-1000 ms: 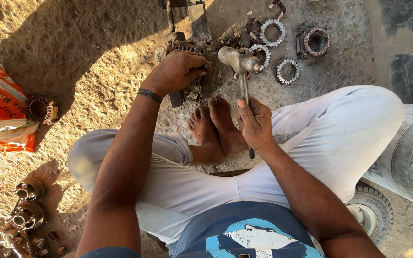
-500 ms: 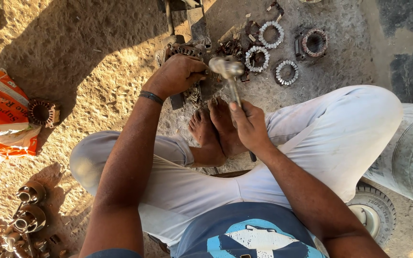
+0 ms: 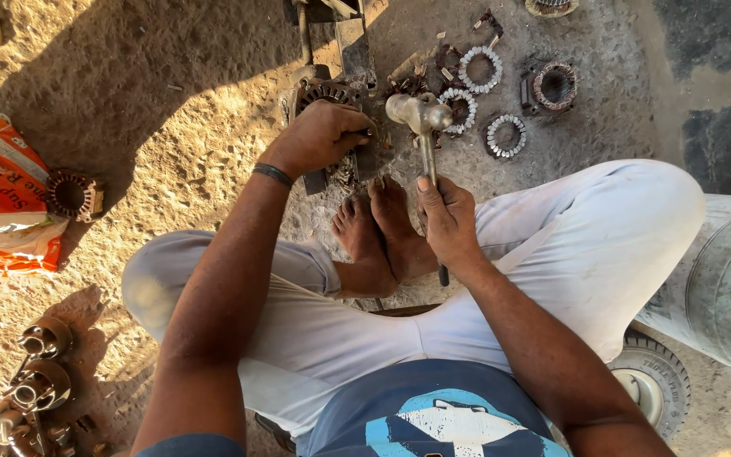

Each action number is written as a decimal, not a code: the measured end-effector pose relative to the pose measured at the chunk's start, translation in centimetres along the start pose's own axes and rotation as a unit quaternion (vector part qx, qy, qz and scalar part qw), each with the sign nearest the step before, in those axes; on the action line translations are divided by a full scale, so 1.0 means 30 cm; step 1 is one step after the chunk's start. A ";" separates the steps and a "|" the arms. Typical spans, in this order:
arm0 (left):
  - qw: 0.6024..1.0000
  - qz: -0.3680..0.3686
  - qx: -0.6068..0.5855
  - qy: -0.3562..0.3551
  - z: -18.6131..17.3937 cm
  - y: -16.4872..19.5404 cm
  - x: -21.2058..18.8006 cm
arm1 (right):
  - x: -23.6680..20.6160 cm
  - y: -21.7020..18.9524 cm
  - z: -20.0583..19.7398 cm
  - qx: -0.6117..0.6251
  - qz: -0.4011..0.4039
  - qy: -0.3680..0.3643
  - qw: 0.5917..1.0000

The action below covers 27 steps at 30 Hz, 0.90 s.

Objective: The person sits on the ground and uses a ball-peen hammer to strike and break open electric motor armatures, knocking out copper windings and separating metal parts. They handle each motor housing one at a time, repositioning pieces on the ground as they break them apart.

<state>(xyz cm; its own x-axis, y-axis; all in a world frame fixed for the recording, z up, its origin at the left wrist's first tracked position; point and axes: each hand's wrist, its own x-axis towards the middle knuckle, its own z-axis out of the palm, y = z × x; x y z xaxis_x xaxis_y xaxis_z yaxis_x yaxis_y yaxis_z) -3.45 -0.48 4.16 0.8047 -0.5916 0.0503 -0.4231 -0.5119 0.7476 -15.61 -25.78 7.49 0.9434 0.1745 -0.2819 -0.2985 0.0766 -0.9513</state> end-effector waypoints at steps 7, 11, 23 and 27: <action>0.998 -0.030 0.053 -0.024 0.020 0.000 0.010 | 0.015 -0.008 0.005 -0.012 0.003 0.010 1.000; 0.998 -0.004 -0.053 0.036 -0.040 -0.005 0.003 | 0.011 -0.016 0.003 0.013 0.028 0.028 0.999; 0.998 -0.063 0.020 0.001 -0.085 0.058 -0.004 | -0.001 -0.016 0.001 0.001 0.020 0.014 1.000; 0.999 -0.050 0.003 0.012 -0.069 0.054 -0.009 | 0.003 -0.011 0.000 -0.010 0.014 0.006 1.000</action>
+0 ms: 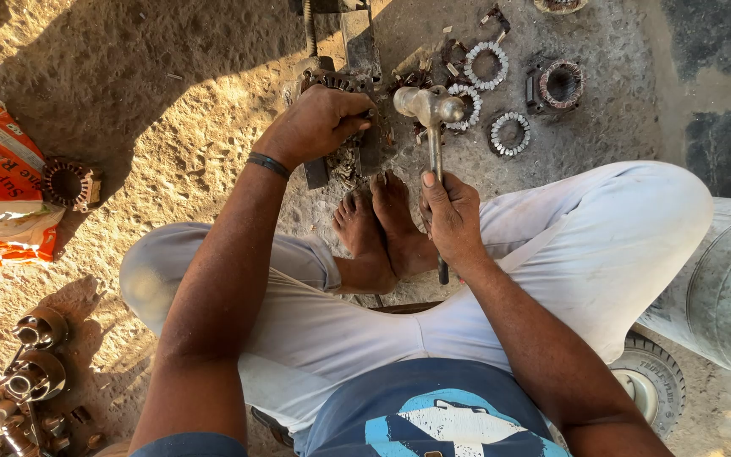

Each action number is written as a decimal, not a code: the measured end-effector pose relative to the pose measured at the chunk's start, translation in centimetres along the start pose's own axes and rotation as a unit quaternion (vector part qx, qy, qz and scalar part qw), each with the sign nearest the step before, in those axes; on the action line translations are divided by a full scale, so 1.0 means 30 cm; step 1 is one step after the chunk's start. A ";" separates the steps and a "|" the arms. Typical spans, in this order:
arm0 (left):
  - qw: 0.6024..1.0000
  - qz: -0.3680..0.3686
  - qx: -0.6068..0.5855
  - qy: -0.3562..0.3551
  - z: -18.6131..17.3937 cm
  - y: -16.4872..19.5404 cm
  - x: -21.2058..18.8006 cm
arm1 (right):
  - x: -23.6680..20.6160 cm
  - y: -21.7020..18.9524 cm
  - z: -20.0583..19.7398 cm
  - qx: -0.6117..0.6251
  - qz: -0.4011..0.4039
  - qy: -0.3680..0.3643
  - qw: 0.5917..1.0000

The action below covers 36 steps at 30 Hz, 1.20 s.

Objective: The person sits on the ground and uses a ball-peen hammer to strike and break open electric motor armatures, knocking out copper windings and separating metal parts. They handle each motor housing one at a time, repositioning pieces on the ground as they break them apart.

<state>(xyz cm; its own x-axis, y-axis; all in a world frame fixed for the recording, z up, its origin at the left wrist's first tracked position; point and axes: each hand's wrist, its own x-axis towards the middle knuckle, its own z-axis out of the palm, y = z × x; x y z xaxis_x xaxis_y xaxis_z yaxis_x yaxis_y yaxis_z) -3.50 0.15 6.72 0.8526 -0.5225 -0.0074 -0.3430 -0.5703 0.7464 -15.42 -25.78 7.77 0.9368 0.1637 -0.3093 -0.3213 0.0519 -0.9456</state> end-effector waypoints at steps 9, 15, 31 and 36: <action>1.000 -0.016 0.010 -0.006 -0.007 0.011 -0.004 | 0.005 0.018 0.001 -0.002 -0.006 -0.009 1.000; 0.999 -0.032 0.023 -0.027 -0.001 0.010 -0.003 | 0.000 0.040 -0.012 -0.028 -0.068 -0.024 0.997; 0.993 -0.024 0.099 -0.058 0.055 -0.021 0.013 | -0.018 0.065 -0.015 -0.195 -0.095 -0.034 0.976; 0.996 0.020 0.084 -0.009 0.063 -0.027 0.002 | -0.008 0.071 -0.016 -0.131 -0.066 -0.024 0.989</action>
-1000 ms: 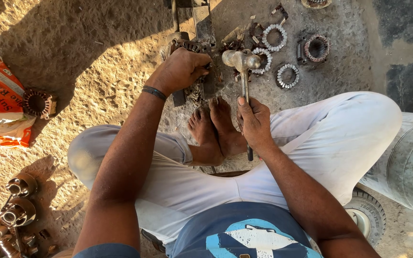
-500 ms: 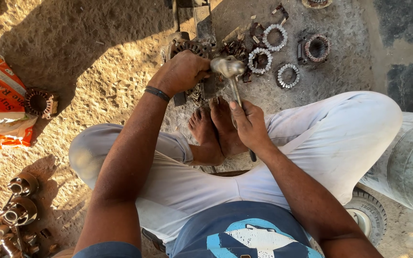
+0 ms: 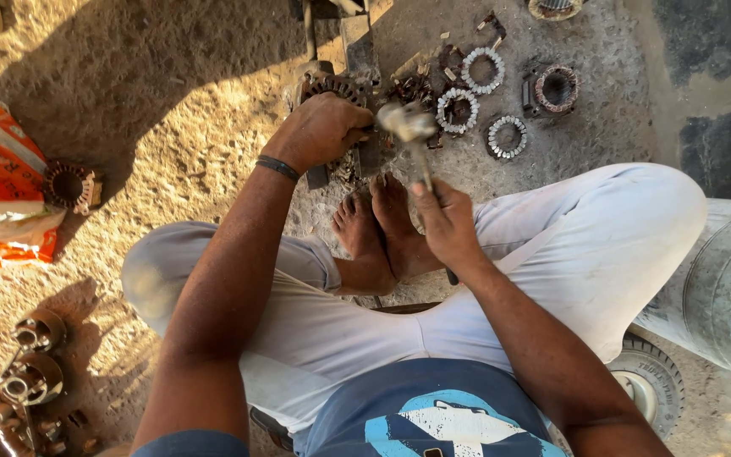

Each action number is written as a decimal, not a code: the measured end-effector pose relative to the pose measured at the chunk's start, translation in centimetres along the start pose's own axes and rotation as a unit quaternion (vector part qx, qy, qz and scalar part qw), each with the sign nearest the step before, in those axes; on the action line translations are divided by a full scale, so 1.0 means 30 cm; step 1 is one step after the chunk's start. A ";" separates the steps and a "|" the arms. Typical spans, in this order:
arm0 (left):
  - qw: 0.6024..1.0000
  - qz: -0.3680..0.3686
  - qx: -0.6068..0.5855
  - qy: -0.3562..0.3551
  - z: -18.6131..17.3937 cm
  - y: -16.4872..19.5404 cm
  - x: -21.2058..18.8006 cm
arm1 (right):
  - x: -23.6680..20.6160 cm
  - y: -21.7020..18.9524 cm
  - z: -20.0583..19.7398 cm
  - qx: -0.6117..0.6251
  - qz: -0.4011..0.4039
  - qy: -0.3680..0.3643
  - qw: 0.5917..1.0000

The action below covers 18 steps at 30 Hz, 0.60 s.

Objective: The person sits on the ground and uses a ball-peen hammer to strike and break open electric motor armatures, knocking out copper windings and separating metal parts. They handle each motor housing one at a time, repositioning pieces on the ground as they break them apart.

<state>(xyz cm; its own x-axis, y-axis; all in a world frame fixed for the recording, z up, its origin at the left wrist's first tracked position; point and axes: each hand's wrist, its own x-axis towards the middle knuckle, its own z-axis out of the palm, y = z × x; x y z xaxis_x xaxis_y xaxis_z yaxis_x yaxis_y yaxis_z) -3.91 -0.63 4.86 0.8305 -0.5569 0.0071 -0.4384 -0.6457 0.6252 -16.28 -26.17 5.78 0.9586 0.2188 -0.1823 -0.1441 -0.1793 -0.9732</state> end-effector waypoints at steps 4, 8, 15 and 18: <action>0.999 0.015 0.043 -0.027 0.030 0.007 -0.011 | 0.015 -0.005 -0.016 0.061 -0.015 0.032 0.998; 0.998 -0.002 -0.052 0.019 0.015 0.007 -0.008 | 0.027 -0.021 -0.020 0.097 0.032 0.053 0.993; 0.996 0.048 -0.018 -0.075 0.014 0.086 -0.010 | 0.036 -0.050 -0.017 0.149 0.076 0.064 0.984; 0.988 0.008 -0.152 -0.021 -0.017 0.063 0.007 | 0.042 -0.056 -0.013 0.163 0.088 0.067 0.980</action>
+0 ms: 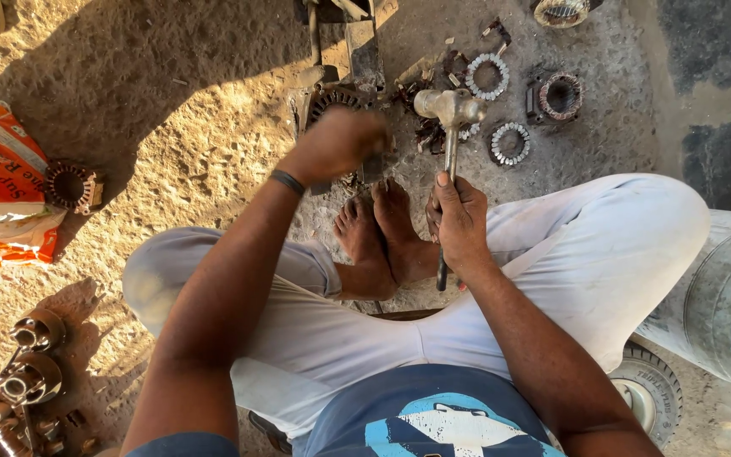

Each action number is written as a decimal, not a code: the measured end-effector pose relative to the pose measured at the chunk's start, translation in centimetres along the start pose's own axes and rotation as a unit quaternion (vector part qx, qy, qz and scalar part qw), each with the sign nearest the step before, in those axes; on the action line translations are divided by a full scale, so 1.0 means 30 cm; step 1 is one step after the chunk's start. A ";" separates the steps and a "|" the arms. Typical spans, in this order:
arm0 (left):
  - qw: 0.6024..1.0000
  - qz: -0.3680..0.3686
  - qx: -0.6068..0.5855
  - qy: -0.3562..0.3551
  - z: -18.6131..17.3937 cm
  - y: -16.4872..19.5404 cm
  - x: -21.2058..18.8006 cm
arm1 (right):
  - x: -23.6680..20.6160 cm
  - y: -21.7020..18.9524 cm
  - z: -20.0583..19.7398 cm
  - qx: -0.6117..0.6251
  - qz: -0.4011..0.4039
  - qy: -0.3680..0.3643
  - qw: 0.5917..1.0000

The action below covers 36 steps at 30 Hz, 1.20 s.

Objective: The person sits on the ground and uses a ball-peen hammer to strike and break open electric motor armatures, knocking out copper windings and separating metal parts. They handle each motor housing one at a time, repositioning pieces on the ground as they break them apart.

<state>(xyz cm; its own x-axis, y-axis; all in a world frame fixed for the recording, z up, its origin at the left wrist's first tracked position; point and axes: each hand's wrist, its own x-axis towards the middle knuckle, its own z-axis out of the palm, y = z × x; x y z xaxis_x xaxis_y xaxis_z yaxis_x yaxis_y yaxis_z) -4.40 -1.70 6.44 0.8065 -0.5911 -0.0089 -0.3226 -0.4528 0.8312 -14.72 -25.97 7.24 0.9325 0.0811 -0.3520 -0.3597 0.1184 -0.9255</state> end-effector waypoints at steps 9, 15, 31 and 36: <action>0.944 -0.132 0.152 0.260 -0.173 -0.162 -0.033 | 0.000 -0.015 0.002 0.002 0.026 0.007 1.000; 0.914 -0.289 0.245 0.146 -0.088 -0.208 -0.016 | -0.008 -0.026 0.011 0.003 0.035 0.000 0.999; 0.965 0.012 -0.141 0.222 -0.155 -0.111 0.011 | 0.001 -0.033 0.009 0.014 0.068 -0.007 0.998; 0.977 0.014 0.041 0.209 -0.116 -0.045 0.027 | 0.003 -0.026 0.009 0.013 0.070 -0.009 0.997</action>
<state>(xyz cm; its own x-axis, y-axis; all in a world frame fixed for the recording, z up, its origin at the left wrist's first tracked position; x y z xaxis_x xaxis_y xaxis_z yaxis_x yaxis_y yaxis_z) -1.59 0.77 7.23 0.9232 -0.2869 0.2558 -0.3723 -0.5015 0.7810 -14.37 -25.79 7.96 0.8728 0.1156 -0.4742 -0.4866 0.1313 -0.8637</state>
